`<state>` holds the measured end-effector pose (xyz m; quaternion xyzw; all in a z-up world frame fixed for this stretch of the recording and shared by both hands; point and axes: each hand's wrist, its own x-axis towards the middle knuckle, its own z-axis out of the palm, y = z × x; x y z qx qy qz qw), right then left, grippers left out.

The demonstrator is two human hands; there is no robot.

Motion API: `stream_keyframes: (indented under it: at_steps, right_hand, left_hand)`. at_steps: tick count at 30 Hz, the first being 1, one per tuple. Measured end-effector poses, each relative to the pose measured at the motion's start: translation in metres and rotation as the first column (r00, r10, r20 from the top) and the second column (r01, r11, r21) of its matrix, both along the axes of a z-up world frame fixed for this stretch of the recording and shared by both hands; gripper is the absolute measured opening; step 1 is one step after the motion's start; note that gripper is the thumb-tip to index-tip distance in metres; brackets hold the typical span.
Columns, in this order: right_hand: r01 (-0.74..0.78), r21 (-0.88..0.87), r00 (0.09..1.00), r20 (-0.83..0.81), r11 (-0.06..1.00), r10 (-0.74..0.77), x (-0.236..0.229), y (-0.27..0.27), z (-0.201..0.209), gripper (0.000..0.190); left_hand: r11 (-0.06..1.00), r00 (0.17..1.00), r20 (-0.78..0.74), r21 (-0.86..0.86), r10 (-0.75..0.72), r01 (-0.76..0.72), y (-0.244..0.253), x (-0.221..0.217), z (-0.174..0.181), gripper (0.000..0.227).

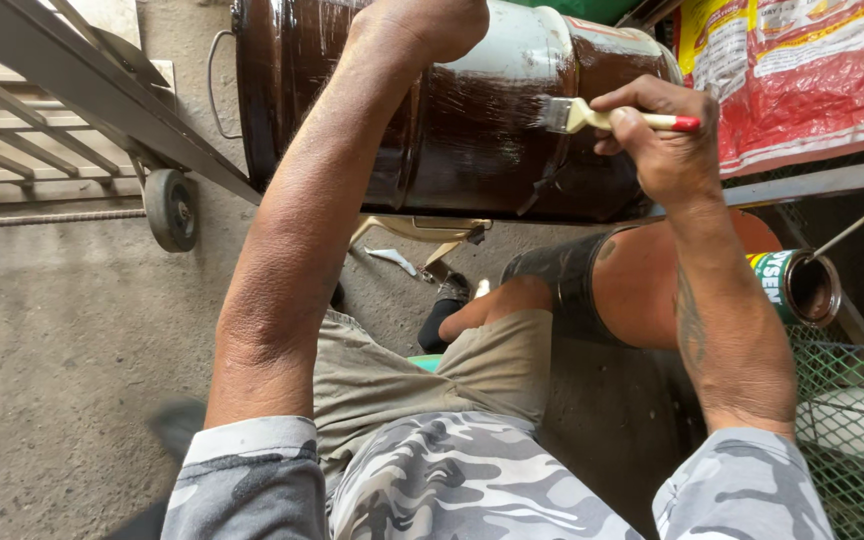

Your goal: The person paints a large metal barrel with dark brown paint using a brush. They repeatedly dip the brush into a paint can and apply paint to the barrel's surface, rotating it slightly to cover more area.

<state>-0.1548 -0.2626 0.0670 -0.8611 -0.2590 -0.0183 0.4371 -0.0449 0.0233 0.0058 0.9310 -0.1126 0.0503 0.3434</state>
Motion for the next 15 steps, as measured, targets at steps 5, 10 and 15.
stream_keyframes:
  at_steps: [5, 10, 15]
  right_hand:
    - [0.062, -0.162, 0.994, 0.097, 0.985, -0.047, -0.01, -0.009, 0.015, 0.019]
    - [0.104, -0.364, 0.94, 0.341, 0.926, 0.029, -0.016, -0.011, 0.029, 0.011]
    - [0.134, -0.493, 0.946, 0.321, 0.86, 0.036, -0.017, 0.007, 0.025, 0.01]
  left_hand:
    - [0.998, 0.994, 0.091, 0.031, -0.059, 0.056, -0.012, 0.006, -0.013, 0.03]
    - [0.995, 0.994, 0.088, 0.082, -0.062, 0.055, -0.02, 0.011, -0.013, 0.027]
    - [0.995, 0.995, -0.089, 0.079, -0.055, 0.062, -0.026, 0.011, -0.009, 0.026]
